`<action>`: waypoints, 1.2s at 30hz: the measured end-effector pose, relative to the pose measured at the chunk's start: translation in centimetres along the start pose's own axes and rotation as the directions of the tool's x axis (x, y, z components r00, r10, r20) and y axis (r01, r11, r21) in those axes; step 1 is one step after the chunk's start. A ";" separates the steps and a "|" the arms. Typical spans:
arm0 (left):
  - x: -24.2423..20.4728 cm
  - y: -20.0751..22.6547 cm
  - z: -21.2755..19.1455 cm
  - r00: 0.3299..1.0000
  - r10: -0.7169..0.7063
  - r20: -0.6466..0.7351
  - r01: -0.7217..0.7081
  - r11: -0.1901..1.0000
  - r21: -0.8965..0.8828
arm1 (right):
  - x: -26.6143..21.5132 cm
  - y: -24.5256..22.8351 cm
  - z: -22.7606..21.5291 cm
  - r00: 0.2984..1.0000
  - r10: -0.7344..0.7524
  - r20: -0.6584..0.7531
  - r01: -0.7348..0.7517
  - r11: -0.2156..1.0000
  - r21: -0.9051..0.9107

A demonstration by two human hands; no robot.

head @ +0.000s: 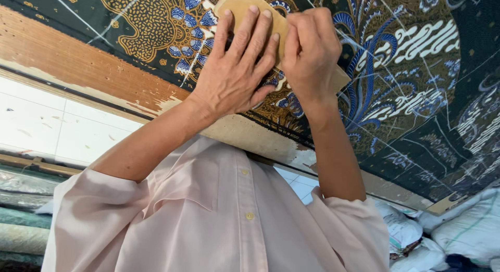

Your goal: The person places cardboard templates onto a patterned fabric laid on a wooden table and uses a white marking tool to trace the template outlines. They repeatedly reposition the templates to mark multiple sections of the fabric.

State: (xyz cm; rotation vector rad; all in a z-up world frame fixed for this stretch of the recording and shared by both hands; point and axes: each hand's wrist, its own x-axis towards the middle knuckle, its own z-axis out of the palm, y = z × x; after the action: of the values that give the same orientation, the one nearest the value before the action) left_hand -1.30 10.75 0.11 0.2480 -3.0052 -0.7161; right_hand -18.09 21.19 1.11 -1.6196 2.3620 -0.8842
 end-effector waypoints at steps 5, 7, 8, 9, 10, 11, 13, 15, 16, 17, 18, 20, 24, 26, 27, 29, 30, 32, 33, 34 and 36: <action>0.1 -0.1 0.2 1.000 0.018 0.022 -0.020 0.997 0.069 | 1.7 0.7 -0.6 0.983 -0.129 0.134 0.131 0.991 -0.008; 0.0 -0.2 0.3 0.999 0.041 0.010 -0.042 0.992 0.117 | 2.7 0.7 -0.4 0.968 -0.161 0.191 0.160 0.987 0.018; 0.0 -0.2 0.3 0.999 0.042 0.012 -0.043 0.991 0.127 | 3.2 0.6 -0.3 0.963 -0.163 0.216 0.161 0.987 0.029; 0.0 -0.2 0.2 0.999 0.043 0.014 -0.045 0.989 0.140 | 3.8 0.5 -0.2 0.957 -0.167 0.239 0.162 0.986 0.039; 0.0 -0.2 0.2 0.999 0.045 0.016 -0.047 0.987 0.152 | 4.4 0.3 -0.2 0.948 -0.185 0.260 0.179 0.983 0.048; 0.0 -0.2 0.3 0.999 0.045 0.016 -0.047 0.986 0.158 | 5.0 0.2 -0.4 0.938 -0.203 0.282 0.195 0.979 0.058; 0.0 -0.2 0.5 0.999 0.044 0.016 -0.046 0.984 0.169 | 6.0 -0.2 -0.4 0.914 -0.253 0.316 0.246 0.967 0.063; 0.0 -0.2 0.9 0.999 0.047 0.000 -0.047 0.986 0.159 | 6.9 -0.6 0.0 0.887 -0.314 0.339 0.315 0.948 0.054; 0.0 -0.2 1.1 0.999 0.048 -0.007 -0.047 0.987 0.155 | 7.4 -0.8 0.2 0.872 -0.342 0.350 0.347 0.937 0.050; 0.0 -0.1 1.4 0.999 0.045 0.002 -0.045 0.992 0.120 | 7.7 -1.1 0.5 0.860 -0.362 0.360 0.372 0.927 0.044; 0.0 0.0 1.7 0.999 0.042 0.011 -0.043 0.996 0.084 | 8.0 -1.4 0.7 0.840 -0.393 0.374 0.406 0.913 0.047; 0.0 0.0 2.4 0.999 0.042 0.000 -0.042 0.997 0.058 | 8.7 -1.8 1.3 0.792 -0.462 0.399 0.479 0.876 0.064; -0.3 0.3 3.5 0.999 0.047 -0.027 -0.046 0.998 0.041 | 10.0 -2.7 1.5 0.648 -0.651 0.396 0.670 0.734 0.111; -0.3 0.3 3.7 0.999 0.045 -0.011 -0.045 0.999 0.028 | 10.5 -3.2 1.4 0.627 -0.642 0.441 0.662 0.738 0.132; -0.4 0.2 3.7 0.999 0.046 0.000 -0.046 0.998 0.032 | 10.6 -3.5 1.4 0.621 -0.634 0.462 0.656 0.742 0.137; -0.3 0.2 3.4 0.998 0.053 0.016 -0.054 0.998 0.032 | 10.8 -3.7 1.8 0.612 -0.661 0.435 0.662 0.728 0.175; -0.2 0.1 3.1 0.998 0.059 0.021 -0.060 0.998 0.030 | 10.7 -3.7 1.8 0.634 -0.664 0.398 0.644 0.737 0.203; 0.0 0.2 2.0 0.998 0.062 -0.024 -0.060 0.995 0.079 | 9.6 -3.4 1.9 0.707 -0.642 0.297 0.584 0.767 0.266; 0.2 0.0 1.2 0.995 0.058 -0.080 -0.047 0.990 0.134 | 9.0 -3.0 1.7 0.751 -0.619 0.230 0.550 0.779 0.301; 0.5 -0.2 0.3 0.989 0.058 -0.137 -0.032 0.982 0.185 | 8.0 -2.7 1.0 0.878 -0.467 0.103 0.430 0.866 0.256; 1.3 -0.7 -1.6 0.997 0.056 -0.056 -0.045 0.983 0.181 | 4.7 -2.6 -0.6 0.977 -0.125 -0.172 0.166 0.953 0.252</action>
State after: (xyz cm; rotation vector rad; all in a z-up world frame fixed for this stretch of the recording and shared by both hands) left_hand -2.33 9.23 1.22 0.1946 -3.0070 -0.4256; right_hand -18.17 16.58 3.93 -1.6841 2.1204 -1.3376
